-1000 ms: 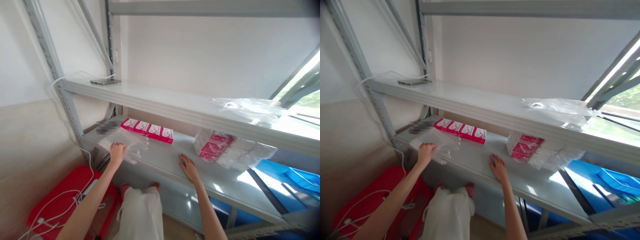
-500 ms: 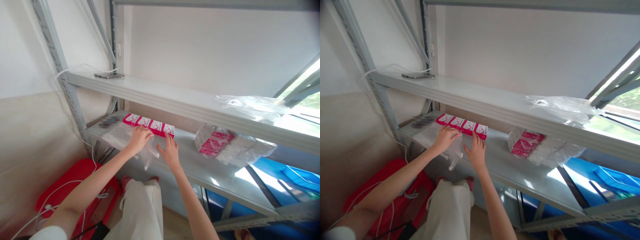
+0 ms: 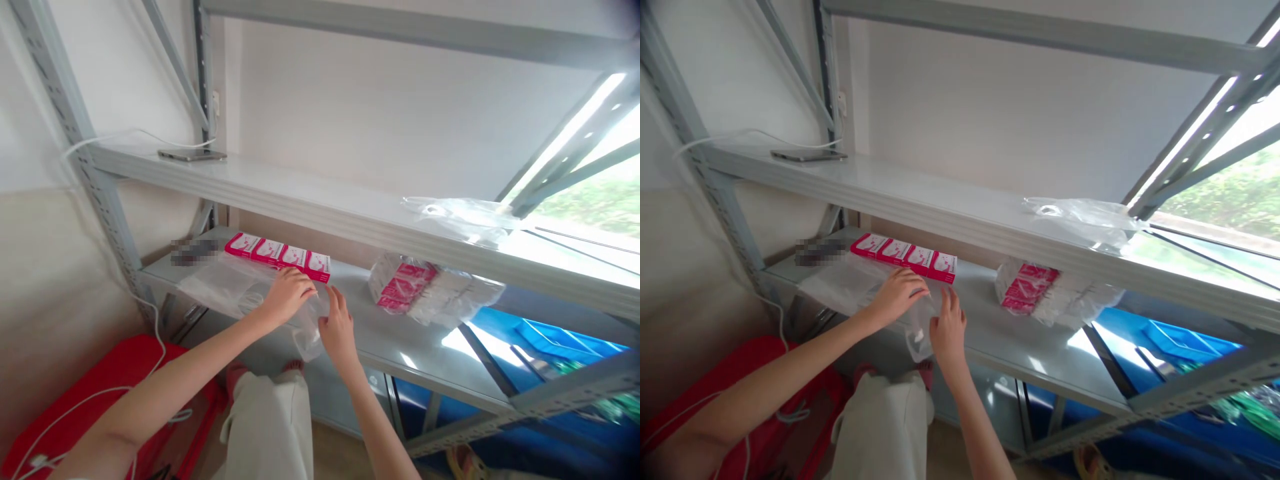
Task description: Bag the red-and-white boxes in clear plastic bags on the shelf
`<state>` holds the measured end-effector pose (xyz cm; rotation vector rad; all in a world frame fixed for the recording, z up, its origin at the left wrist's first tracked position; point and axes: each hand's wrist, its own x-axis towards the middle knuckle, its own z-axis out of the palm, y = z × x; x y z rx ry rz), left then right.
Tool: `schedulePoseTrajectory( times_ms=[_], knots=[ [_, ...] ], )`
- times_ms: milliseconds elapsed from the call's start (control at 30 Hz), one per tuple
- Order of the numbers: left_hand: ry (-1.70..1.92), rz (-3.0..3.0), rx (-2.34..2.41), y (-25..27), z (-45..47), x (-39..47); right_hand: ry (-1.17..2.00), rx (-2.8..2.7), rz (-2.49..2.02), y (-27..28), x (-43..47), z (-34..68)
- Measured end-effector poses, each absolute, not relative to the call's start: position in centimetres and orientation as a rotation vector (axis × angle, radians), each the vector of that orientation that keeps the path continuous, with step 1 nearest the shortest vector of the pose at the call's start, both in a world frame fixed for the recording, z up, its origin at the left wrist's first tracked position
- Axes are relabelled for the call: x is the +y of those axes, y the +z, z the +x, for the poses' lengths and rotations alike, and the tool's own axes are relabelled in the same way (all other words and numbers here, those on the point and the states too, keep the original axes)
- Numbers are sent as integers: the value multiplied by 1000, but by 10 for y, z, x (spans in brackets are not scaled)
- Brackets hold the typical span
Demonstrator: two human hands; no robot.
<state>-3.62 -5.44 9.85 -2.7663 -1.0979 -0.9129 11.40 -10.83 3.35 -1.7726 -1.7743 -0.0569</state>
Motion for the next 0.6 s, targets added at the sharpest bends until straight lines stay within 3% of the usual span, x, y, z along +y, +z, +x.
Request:
schedulePoseTrajectory(
  times_ms=[200, 367, 467, 600],
  knots=[
    [-456, -3009, -723, 81, -58, -32, 12, -1922, -1878, 39, -104, 156],
    [-172, -3135, -1036, 98, -86, -11, -22, -1946, -2004, 51, -104, 180],
    [-343, -2890, -1194, 113, -78, -37, 11, -1935, -2019, 57, -105, 184],
    [-726, -2658, -887, 91, -31, -106, 32, -1942, -1975, 60, -107, 180]
  ],
)
